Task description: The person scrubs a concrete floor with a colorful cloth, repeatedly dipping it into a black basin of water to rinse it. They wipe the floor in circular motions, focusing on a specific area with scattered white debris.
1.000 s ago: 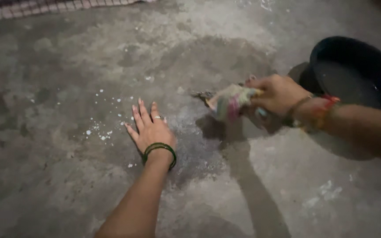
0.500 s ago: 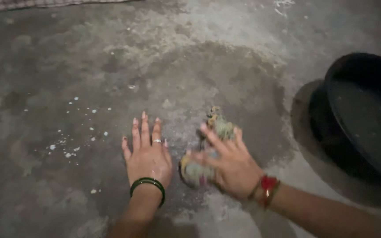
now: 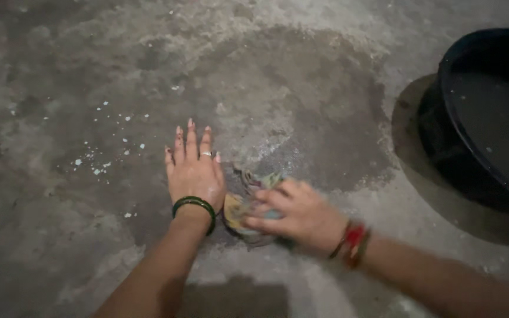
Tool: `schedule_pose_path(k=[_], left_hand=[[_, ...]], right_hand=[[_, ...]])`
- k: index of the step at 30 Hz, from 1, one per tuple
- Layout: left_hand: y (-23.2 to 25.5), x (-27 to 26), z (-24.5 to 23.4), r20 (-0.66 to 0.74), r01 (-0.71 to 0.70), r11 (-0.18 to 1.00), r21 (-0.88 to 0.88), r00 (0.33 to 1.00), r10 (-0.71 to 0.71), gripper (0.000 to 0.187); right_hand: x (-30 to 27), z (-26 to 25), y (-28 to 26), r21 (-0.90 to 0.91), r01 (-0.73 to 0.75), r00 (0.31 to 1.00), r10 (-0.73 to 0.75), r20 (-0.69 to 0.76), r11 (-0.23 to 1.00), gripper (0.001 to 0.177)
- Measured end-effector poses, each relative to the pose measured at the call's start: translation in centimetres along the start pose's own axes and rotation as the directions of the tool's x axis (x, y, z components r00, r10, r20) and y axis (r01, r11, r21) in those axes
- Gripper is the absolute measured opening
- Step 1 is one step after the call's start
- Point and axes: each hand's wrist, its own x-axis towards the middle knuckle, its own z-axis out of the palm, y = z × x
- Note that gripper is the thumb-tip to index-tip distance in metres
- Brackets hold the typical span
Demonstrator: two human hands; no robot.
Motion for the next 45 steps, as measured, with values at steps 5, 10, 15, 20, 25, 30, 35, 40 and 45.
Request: schedule_pose_path(k=[5, 10, 15, 20, 25, 30, 35, 40, 45], left_hand=[[-0.1, 0.1, -0.8, 0.053, 0.034, 0.999, -0.012, 0.998, -0.033, 0.057], [0.1, -0.1, -0.6, 0.025, 0.027, 1.000, -0.014, 0.999, -0.027, 0.056], [-0.3, -0.2, -0.7, -0.027, -0.006, 1.000, -0.028, 1.000, 0.005, 0.056], [-3.4, 0.1, -2.2, 0.089, -0.128, 0.990, 0.062, 0.988, 0.122, 0.058], [-3.8, -0.3, -1.4, 0.078, -0.104, 0.994, 0.017, 0.992, 0.102, 0.055], [-3.7, -0.1, -1.9, 0.052, -0.104, 0.994, 0.014, 0.993, 0.103, 0.053], [-3.7, 0.0, -2.2, 0.052, -0.094, 0.995, -0.034, 0.994, 0.096, 0.053], [-4.1, -0.2, -2.5, 0.042, -0.116, 0.992, -0.052, 0.992, 0.118, 0.052], [-3.8, -0.1, -1.9, 0.080, -0.074, 0.997, -0.019, 0.994, 0.075, 0.051]], right_hand=[[-7.0, -4.1, 9.6, 0.005, -0.087, 0.989, 0.086, 0.119, 0.996, 0.046], [-7.4, -4.7, 8.4, -0.204, -0.224, 0.935, 0.269, 0.231, 0.953, 0.068], [2.1, -0.6, -0.1, 0.201, 0.147, 0.983, -0.166, 0.081, 0.969, 0.068], [1.2, -1.9, 0.9, 0.218, 0.228, 0.963, -0.253, 0.094, 0.949, 0.064], [-8.1, -7.4, 9.6, -0.138, -0.033, 0.872, 0.096, 0.479, 0.990, 0.076], [-6.2, -4.7, 8.5, -0.091, -0.031, 0.904, 0.067, 0.423, 0.995, 0.075], [4.8, 1.4, -1.4, 0.151, 0.192, 0.965, -0.215, 0.150, 0.970, 0.072], [2.9, -0.7, 1.6, 0.250, 0.291, 0.952, -0.306, 0.022, 0.923, 0.064], [-6.7, -7.2, 9.9, -0.227, -0.004, 0.864, 0.118, 0.489, 0.974, 0.080]])
